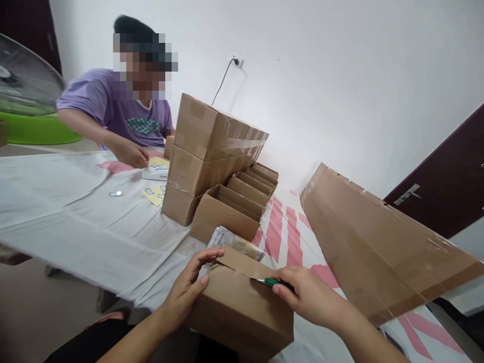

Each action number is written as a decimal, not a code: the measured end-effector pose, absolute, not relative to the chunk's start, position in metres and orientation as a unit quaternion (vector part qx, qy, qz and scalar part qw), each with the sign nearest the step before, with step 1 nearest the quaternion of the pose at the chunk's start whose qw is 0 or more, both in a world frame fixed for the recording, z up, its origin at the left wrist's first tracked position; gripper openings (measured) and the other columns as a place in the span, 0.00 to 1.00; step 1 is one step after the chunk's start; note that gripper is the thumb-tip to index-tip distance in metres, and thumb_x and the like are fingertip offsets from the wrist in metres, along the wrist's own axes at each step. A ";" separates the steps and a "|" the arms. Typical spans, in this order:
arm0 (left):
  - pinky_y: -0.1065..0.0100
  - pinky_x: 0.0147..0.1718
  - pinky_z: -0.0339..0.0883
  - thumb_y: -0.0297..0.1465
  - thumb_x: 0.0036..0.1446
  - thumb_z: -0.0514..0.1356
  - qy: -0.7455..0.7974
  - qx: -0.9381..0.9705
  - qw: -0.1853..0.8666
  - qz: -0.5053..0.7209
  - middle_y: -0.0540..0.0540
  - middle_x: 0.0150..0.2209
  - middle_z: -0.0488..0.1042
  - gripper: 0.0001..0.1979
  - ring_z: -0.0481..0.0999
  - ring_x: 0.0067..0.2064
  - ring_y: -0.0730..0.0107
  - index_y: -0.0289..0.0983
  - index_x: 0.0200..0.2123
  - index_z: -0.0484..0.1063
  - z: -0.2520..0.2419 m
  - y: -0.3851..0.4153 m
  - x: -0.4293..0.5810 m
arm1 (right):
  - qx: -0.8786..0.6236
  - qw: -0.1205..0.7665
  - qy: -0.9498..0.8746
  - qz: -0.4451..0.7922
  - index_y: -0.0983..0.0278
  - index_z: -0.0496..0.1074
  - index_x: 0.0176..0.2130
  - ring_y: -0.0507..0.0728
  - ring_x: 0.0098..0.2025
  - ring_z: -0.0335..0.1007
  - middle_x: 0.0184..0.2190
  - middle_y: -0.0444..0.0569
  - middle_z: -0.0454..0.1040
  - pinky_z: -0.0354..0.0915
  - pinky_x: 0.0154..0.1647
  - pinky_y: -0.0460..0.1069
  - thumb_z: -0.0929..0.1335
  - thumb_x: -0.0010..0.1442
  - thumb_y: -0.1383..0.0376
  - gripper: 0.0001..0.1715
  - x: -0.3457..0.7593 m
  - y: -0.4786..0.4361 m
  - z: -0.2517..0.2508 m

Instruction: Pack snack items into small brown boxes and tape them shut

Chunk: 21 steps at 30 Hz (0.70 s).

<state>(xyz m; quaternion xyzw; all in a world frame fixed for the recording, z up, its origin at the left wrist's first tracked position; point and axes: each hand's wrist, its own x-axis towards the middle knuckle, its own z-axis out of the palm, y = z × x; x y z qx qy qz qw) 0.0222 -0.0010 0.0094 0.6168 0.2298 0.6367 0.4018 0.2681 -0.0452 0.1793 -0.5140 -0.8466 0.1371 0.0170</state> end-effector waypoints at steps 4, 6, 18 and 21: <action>0.52 0.60 0.54 0.38 0.64 0.51 0.228 0.618 0.402 0.635 0.41 0.55 0.67 0.19 0.61 0.61 0.54 0.40 0.56 0.63 0.007 -0.001 0.022 | -0.557 0.016 -0.812 0.174 0.54 0.75 0.46 0.55 0.38 0.73 0.38 0.45 0.78 0.68 0.39 0.47 0.61 0.66 0.58 0.16 0.307 -0.061 0.179; 0.52 0.60 0.53 0.38 0.64 0.51 0.229 0.622 0.399 0.634 0.41 0.55 0.67 0.19 0.60 0.61 0.54 0.40 0.55 0.63 0.007 -0.001 0.022 | -0.577 0.025 -0.793 0.195 0.56 0.76 0.44 0.55 0.37 0.73 0.37 0.45 0.78 0.68 0.37 0.47 0.61 0.66 0.56 0.17 0.329 -0.068 0.175; 0.57 0.61 0.52 0.38 0.65 0.50 0.220 0.620 0.401 0.637 0.43 0.56 0.66 0.17 0.59 0.62 0.57 0.42 0.55 0.62 0.004 0.001 0.025 | -0.686 0.143 -0.699 0.143 0.61 0.73 0.45 0.62 0.45 0.72 0.42 0.52 0.76 0.66 0.48 0.55 0.63 0.60 0.54 0.19 0.424 -0.077 0.035; 0.57 0.61 0.51 0.38 0.65 0.50 0.217 0.620 0.409 0.633 0.44 0.57 0.65 0.17 0.58 0.63 0.57 0.43 0.55 0.62 0.004 0.002 0.025 | -0.700 0.102 -0.696 0.124 0.61 0.73 0.48 0.63 0.49 0.71 0.46 0.53 0.75 0.65 0.51 0.55 0.65 0.56 0.58 0.21 0.428 -0.076 0.004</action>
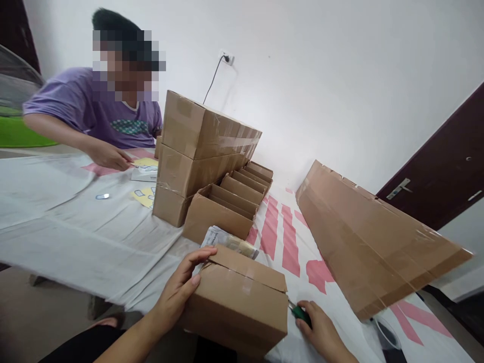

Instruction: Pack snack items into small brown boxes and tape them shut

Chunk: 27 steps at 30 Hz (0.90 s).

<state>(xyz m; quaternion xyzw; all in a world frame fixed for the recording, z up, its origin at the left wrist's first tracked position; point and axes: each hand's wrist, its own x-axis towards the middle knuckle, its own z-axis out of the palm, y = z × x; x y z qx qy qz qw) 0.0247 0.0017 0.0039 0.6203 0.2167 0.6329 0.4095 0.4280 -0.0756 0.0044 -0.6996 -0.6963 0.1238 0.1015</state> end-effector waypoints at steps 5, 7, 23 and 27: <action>0.56 0.61 0.50 0.40 0.64 0.51 0.201 0.620 0.421 0.631 0.44 0.58 0.63 0.16 0.57 0.63 0.57 0.45 0.53 0.61 0.003 0.002 0.025 | -0.680 0.125 -0.720 0.053 0.63 0.73 0.48 0.63 0.49 0.71 0.46 0.55 0.75 0.65 0.52 0.56 0.65 0.58 0.56 0.21 0.419 -0.061 0.020; 0.55 0.61 0.50 0.42 0.63 0.52 0.201 0.628 0.413 0.628 0.43 0.58 0.62 0.16 0.57 0.63 0.55 0.45 0.51 0.62 0.003 0.001 0.024 | -0.669 0.199 -0.716 -0.019 0.63 0.74 0.45 0.63 0.49 0.71 0.45 0.56 0.75 0.67 0.50 0.57 0.63 0.61 0.55 0.19 0.403 -0.056 0.044; 0.53 0.59 0.50 0.39 0.62 0.53 0.217 0.662 0.376 0.611 0.41 0.57 0.62 0.13 0.58 0.62 0.54 0.43 0.48 0.61 0.009 -0.001 0.022 | -0.415 0.242 -0.875 -0.063 0.62 0.67 0.37 0.56 0.36 0.68 0.34 0.49 0.71 0.67 0.35 0.51 0.61 0.64 0.71 0.07 0.245 -0.052 0.113; 0.52 0.59 0.50 0.39 0.62 0.53 0.213 0.665 0.373 0.611 0.41 0.57 0.62 0.13 0.57 0.62 0.54 0.43 0.48 0.61 0.010 0.000 0.022 | -0.483 0.294 -0.823 -0.057 0.62 0.63 0.34 0.55 0.34 0.67 0.32 0.48 0.68 0.65 0.33 0.50 0.59 0.65 0.69 0.08 0.258 -0.043 0.111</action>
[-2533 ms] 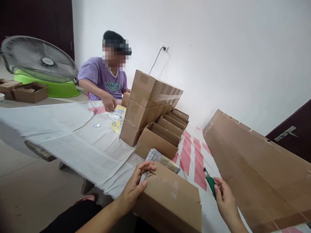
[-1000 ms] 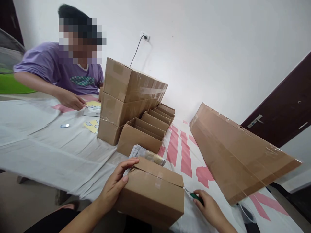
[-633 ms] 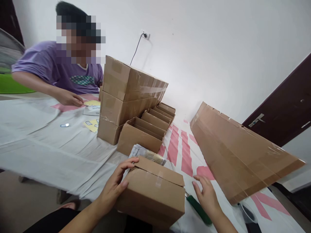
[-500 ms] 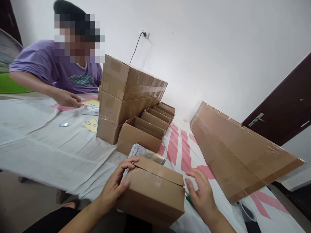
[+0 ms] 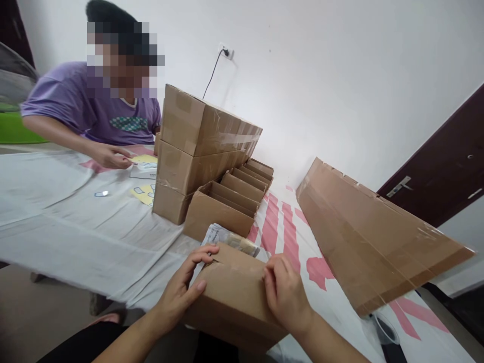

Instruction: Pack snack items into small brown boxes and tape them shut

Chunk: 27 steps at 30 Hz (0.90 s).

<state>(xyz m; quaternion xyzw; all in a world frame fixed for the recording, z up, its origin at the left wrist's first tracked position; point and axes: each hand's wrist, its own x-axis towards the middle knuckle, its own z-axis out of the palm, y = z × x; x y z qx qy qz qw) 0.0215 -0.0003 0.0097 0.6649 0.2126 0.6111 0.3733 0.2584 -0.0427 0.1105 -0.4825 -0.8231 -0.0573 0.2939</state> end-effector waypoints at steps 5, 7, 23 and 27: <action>0.51 0.58 0.52 0.39 0.62 0.53 0.219 0.659 0.372 0.616 0.39 0.57 0.62 0.13 0.59 0.61 0.52 0.42 0.48 0.61 0.009 0.001 0.023 | -0.532 0.353 -0.767 -0.054 0.62 0.63 0.33 0.53 0.30 0.67 0.30 0.46 0.67 0.65 0.31 0.49 0.60 0.66 0.65 0.09 0.283 -0.036 0.110; 0.50 0.58 0.51 0.39 0.62 0.53 0.222 0.658 0.373 0.615 0.39 0.57 0.63 0.13 0.59 0.61 0.52 0.42 0.48 0.61 0.008 0.001 0.023 | -0.539 0.376 -0.750 -0.074 0.62 0.64 0.35 0.53 0.30 0.67 0.31 0.47 0.68 0.66 0.31 0.48 0.60 0.66 0.64 0.08 0.297 -0.039 0.109; 0.49 0.59 0.51 0.39 0.62 0.53 0.238 0.651 0.377 0.614 0.39 0.57 0.63 0.13 0.58 0.62 0.51 0.42 0.47 0.62 0.007 0.002 0.025 | -0.476 0.123 -0.856 -0.161 0.61 0.68 0.37 0.56 0.34 0.73 0.33 0.49 0.74 0.72 0.33 0.49 0.60 0.62 0.73 0.11 0.399 -0.134 -0.006; 0.48 0.59 0.52 0.39 0.62 0.54 0.238 0.647 0.378 0.618 0.38 0.56 0.64 0.13 0.59 0.62 0.51 0.41 0.47 0.63 0.006 0.000 0.025 | -0.492 0.114 -0.857 -0.104 0.61 0.68 0.42 0.58 0.40 0.73 0.39 0.51 0.75 0.74 0.40 0.51 0.64 0.57 0.73 0.12 0.392 -0.148 -0.018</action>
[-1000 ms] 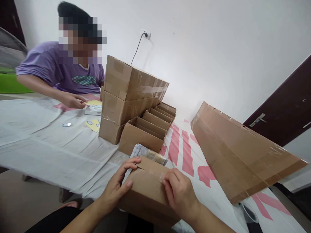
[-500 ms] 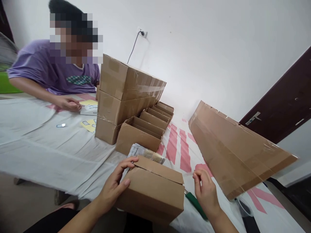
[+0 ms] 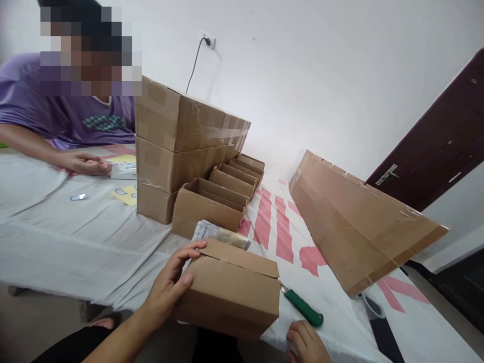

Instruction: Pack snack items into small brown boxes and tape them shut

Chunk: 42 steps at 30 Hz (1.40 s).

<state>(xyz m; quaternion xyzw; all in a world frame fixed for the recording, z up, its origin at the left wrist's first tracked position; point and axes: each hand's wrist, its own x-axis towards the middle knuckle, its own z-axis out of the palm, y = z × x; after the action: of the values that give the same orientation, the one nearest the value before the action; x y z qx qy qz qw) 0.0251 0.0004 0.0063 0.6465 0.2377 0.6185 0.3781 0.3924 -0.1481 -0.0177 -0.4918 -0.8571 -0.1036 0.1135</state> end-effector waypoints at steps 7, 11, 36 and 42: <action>0.48 0.59 0.52 0.40 0.61 0.54 0.248 0.654 0.376 0.607 0.39 0.61 0.58 0.14 0.57 0.63 0.49 0.42 0.48 0.64 0.007 -0.003 0.023 | -0.516 0.180 -0.830 -0.115 0.62 0.69 0.44 0.61 0.45 0.73 0.44 0.55 0.72 0.74 0.42 0.53 0.66 0.60 0.66 0.10 0.390 -0.137 0.006; 0.46 0.61 0.49 0.41 0.61 0.54 0.211 0.675 0.394 0.588 0.38 0.62 0.58 0.14 0.56 0.64 0.48 0.41 0.46 0.69 0.010 -0.002 0.018 | -0.518 0.229 -0.816 -0.112 0.61 0.70 0.45 0.61 0.46 0.73 0.43 0.55 0.73 0.74 0.43 0.53 0.65 0.62 0.65 0.10 0.376 -0.123 0.026; 0.50 0.55 0.63 0.43 0.61 0.54 0.082 0.721 0.500 0.472 0.40 0.41 0.69 0.17 0.68 0.54 0.54 0.43 0.32 0.79 0.042 -0.025 0.005 | -0.467 0.177 -0.854 0.145 0.58 0.48 0.66 0.65 0.57 0.67 0.59 0.59 0.66 0.70 0.52 0.59 0.73 0.55 0.57 0.48 0.275 -0.118 0.139; 0.54 0.51 0.66 0.42 0.62 0.54 0.083 0.694 0.495 0.516 0.42 0.40 0.66 0.16 0.70 0.50 0.56 0.42 0.33 0.77 0.040 -0.027 0.010 | -0.468 0.139 -0.870 0.067 0.59 0.43 0.68 0.66 0.60 0.64 0.62 0.60 0.61 0.70 0.52 0.60 0.70 0.58 0.61 0.48 0.281 -0.113 0.140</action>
<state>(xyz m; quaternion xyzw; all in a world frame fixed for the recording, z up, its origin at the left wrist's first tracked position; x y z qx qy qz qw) 0.0099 -0.0271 0.0396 0.6942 0.0834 0.5158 0.4951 0.2809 -0.1134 0.1398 -0.4682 -0.8701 0.0668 0.1387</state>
